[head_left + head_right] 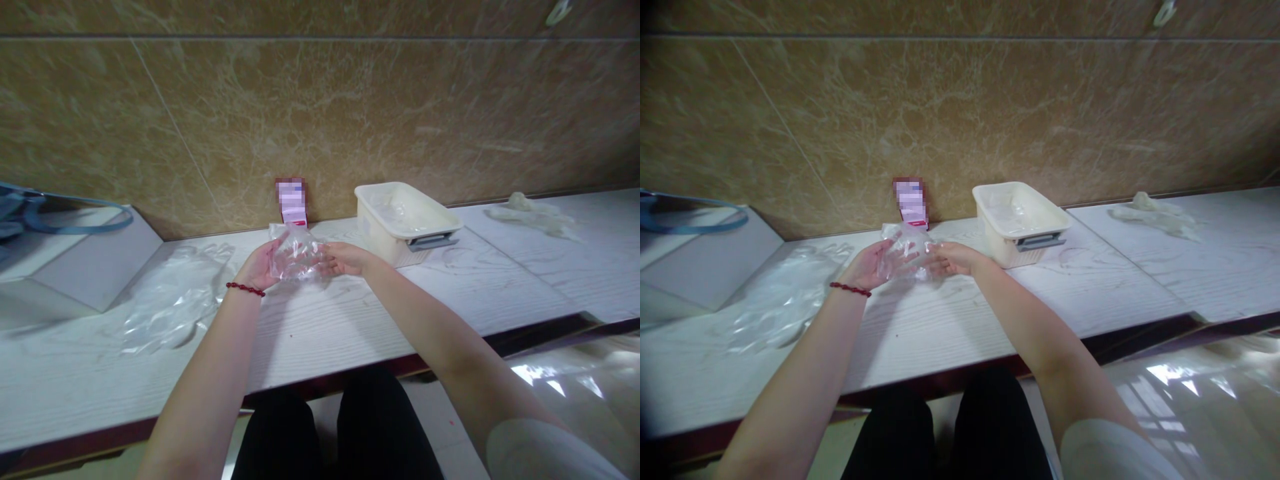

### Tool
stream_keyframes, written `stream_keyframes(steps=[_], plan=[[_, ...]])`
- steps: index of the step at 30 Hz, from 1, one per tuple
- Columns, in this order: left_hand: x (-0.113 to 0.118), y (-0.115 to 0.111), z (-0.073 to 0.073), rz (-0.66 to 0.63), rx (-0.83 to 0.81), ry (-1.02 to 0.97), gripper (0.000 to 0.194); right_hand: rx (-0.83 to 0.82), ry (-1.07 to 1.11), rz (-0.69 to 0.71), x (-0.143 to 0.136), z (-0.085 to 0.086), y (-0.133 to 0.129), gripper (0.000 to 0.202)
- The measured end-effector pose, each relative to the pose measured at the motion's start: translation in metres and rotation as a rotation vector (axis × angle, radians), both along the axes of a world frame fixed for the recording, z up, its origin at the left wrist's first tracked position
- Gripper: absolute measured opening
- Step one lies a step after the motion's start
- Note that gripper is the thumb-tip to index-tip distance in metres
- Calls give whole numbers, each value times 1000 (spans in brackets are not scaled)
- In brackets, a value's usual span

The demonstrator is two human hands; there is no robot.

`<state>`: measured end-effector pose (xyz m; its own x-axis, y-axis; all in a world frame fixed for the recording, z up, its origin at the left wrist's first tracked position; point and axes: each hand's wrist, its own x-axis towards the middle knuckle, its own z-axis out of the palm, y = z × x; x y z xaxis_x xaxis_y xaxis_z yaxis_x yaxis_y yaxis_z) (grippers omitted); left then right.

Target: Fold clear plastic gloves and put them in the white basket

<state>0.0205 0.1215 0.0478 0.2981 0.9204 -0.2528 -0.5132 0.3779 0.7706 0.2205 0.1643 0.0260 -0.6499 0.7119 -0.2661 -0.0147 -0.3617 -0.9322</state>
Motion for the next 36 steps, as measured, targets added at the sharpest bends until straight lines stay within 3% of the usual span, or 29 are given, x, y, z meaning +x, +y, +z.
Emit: stream_keyframes(steps=[9, 12, 18, 25, 31, 36], plan=[[-1, -2, 4, 149, 62, 8, 39, 111, 8, 102, -6, -7, -9, 42], [-1, -2, 5, 126, 83, 21, 40, 128, -13, 59, -9, -9, -9, 40], [-3, -2, 4, 82, 144, 40, 40, 121, -85, -50, -11, -5, -8, 15], [-3, -6, 5, 11, 195, 11, 51, -35, 46, -31, -11, 0, -10, 20], [-2, -8, 6, -50, 188, 45, 50, 43, 64, -112, -12, -2, -8, 4], [-5, -11, 6, -90, 225, 133, 61, 59, 109, -147, -10, -3, -4, 14]])
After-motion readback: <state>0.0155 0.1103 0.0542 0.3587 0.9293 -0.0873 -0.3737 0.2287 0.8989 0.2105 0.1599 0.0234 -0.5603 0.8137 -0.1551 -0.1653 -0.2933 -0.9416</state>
